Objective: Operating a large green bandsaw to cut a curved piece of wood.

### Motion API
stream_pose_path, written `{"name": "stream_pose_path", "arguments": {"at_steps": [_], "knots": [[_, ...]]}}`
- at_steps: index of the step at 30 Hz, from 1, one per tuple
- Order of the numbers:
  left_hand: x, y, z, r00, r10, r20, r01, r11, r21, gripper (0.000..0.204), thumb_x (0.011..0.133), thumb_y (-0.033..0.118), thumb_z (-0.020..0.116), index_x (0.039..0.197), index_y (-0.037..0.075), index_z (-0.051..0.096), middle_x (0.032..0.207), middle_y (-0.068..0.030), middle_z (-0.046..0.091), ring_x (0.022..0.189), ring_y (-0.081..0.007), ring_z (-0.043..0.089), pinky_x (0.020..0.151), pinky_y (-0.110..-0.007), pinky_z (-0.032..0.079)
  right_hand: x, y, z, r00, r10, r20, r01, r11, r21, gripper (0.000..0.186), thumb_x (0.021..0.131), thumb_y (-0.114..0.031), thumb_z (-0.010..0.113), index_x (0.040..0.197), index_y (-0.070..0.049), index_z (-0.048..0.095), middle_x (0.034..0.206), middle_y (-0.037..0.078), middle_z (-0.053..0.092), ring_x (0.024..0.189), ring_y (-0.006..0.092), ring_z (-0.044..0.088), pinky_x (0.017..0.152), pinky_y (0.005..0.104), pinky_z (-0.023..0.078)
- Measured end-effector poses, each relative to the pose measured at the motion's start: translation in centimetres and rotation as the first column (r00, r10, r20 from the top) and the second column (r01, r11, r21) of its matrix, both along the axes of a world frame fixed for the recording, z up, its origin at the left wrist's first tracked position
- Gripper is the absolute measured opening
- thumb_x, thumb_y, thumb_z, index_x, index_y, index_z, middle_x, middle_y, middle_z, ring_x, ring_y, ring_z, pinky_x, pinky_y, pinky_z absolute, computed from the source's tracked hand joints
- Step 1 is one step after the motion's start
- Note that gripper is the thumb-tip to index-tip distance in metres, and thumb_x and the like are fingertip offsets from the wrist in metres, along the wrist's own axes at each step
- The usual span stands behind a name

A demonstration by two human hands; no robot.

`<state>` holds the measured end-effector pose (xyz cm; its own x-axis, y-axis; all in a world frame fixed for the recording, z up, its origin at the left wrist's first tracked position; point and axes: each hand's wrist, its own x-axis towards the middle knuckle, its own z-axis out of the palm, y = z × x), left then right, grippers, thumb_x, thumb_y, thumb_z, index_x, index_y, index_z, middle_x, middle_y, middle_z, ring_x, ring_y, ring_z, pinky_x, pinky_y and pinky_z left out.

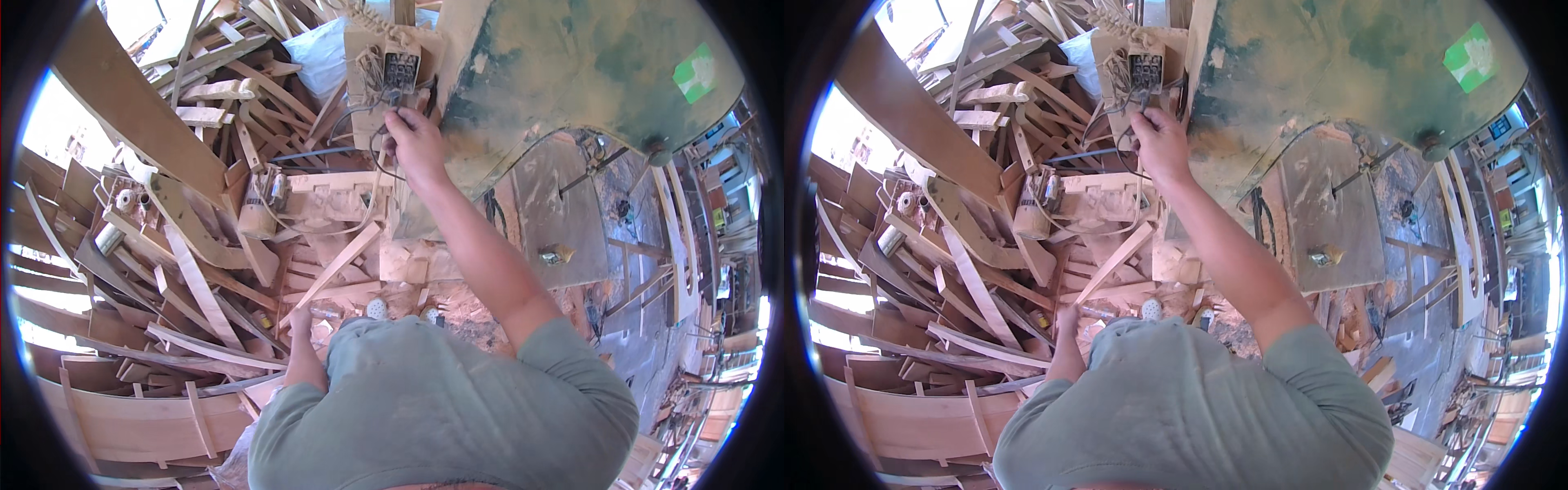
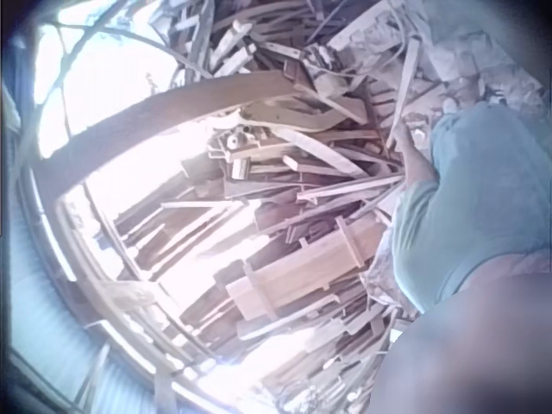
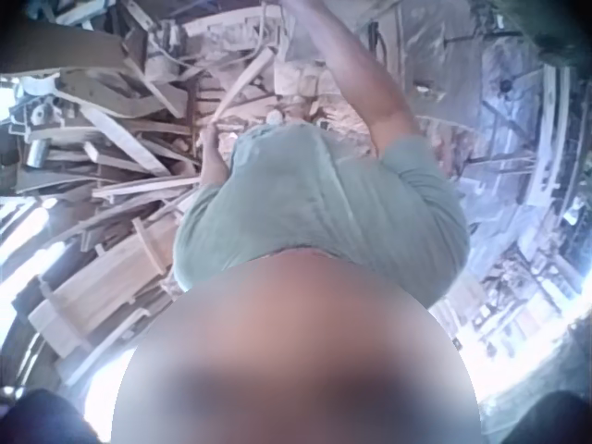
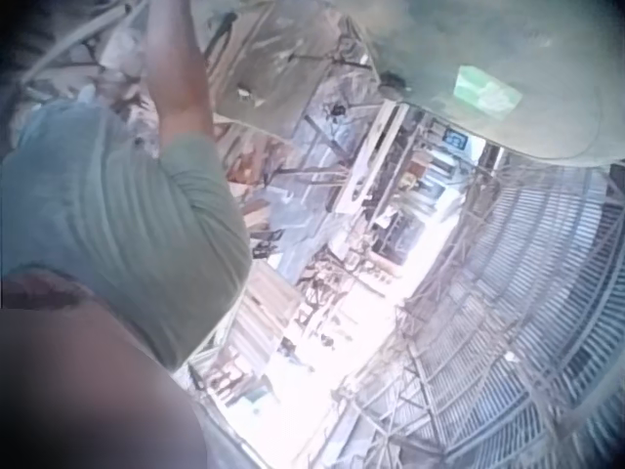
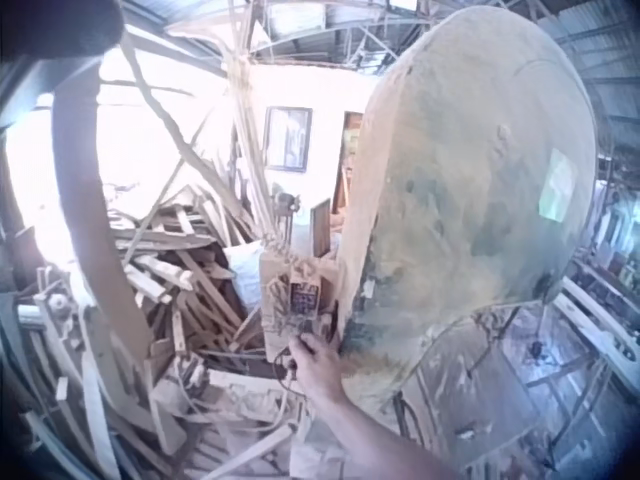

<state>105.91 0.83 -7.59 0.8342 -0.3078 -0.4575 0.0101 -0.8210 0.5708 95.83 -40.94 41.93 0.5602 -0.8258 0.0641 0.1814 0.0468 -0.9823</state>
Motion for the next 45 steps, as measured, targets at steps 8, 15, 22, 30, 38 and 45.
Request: {"name": "stream_pose_path", "arguments": {"at_steps": [8, 15, 22, 30, 38, 45], "knots": [[-7.5, 2.5, -1.9, 0.602, 0.287, -0.745, -0.436, 0.9, -0.005, 0.019, 0.091, 0.028, 0.056, 0.095, 0.01, 0.06, 0.07, -0.0026, 0.057, 0.055, -0.0179, 0.054, 0.047, -0.033, 0.041, -0.1, -1.5, -0.8, 0.997, -0.068, -0.048, 0.063, 0.992, -0.107, 0.018, 0.096, -0.021, 0.062, 0.093, -0.004, 0.066, 0.077, 0.001, 0.064, 0.059, 0.0078, 0.054, 0.054, 0.0242, 0.042], [-4.1, -5.9, 10.7, 0.743, 0.287, -0.605, -0.384, 0.923, -0.033, 0.019, 0.091, 0.027, 0.057, 0.097, 0.009, 0.06, 0.073, -0.0022, 0.059, 0.058, -0.0171, 0.056, 0.048, -0.032, 0.041, 0.9, -1.9, -2.3, 0.987, -0.16, -0.007, 0.158, 0.979, -0.129, 0.019, 0.094, -0.02, 0.064, 0.088, -0.002, 0.066, 0.07, 0.001, 0.062, 0.055, 0.0078, 0.053, 0.051, 0.0242, 0.042], [-1.8, -7.1, 10.3, 0.815, 0.17, -0.554, -0.324, 0.926, -0.192, 0.025, 0.089, 0.029, 0.061, 0.084, 0.005, 0.063, 0.068, -0.0033, 0.06, 0.057, -0.0148, 0.056, 0.047, -0.031, 0.044, 2.6, -0.6, -1.3, 0.98, -0.143, 0.14, 0.151, 0.987, -0.051, 0.023, 0.097, -0.017, 0.059, 0.083, 0.001, 0.062, 0.062, 0.004, 0.059, 0.052, 0.01, 0.052, 0.049, 0.0275, 0.039], [-2.8, -7.3, 7.2, 0.817, -0.045, -0.575, -0.042, 0.99, -0.137, 0.031, 0.09, 0.03, 0.06, 0.105, 0.002, 0.061, 0.086, -0.0086, 0.064, 0.067, -0.0192, 0.06, 0.053, -0.031, 0.047, 0.7, -0.9, 0.6, 0.989, -0.141, -0.046, 0.134, 0.982, -0.134, 0.025, 0.092, -0.024, 0.063, 0.083, 0.0, 0.067, 0.064, 0.006, 0.063, 0.055, 0.013, 0.058, 0.054, 0.0308, 0.045], [-3.2, -0.8, 0.0, 0.557, 0.112, -0.823, -0.302, 0.95, -0.075, 0.035, 0.091, 0.031, 0.059, 0.112, 0.003, 0.059, 0.094, -0.0097, 0.064, 0.074, -0.0209, 0.062, 0.058, -0.032, 0.048, -2.8, -0.4, 0.5, 0.971, -0.112, -0.209, 0.061, 0.97, -0.237, 0.033, 0.086, -0.033, 0.069, 0.087, 0.0, 0.069, 0.073, 0.01, 0.068, 0.065, 0.0151, 0.061, 0.063, 0.0327, 0.048], [-3.9, -8.0, 12.0, 0.8, 0.09, -0.593, -0.131, 0.991, -0.026, 0.037, 0.092, 0.034, 0.055, 0.114, 0.004, 0.06, 0.101, -0.0089, 0.064, 0.084, -0.021, 0.063, 0.066, -0.039, 0.049, -13.7, 4.0, -7.2, 0.952, -0.247, -0.183, 0.14, 0.878, -0.458, 0.021, 0.09, -0.018, 0.067, 0.102, -0.001, 0.065, 0.085, 0.007, 0.066, 0.075, 0.0135, 0.061, 0.071, 0.0275, 0.05]]}}
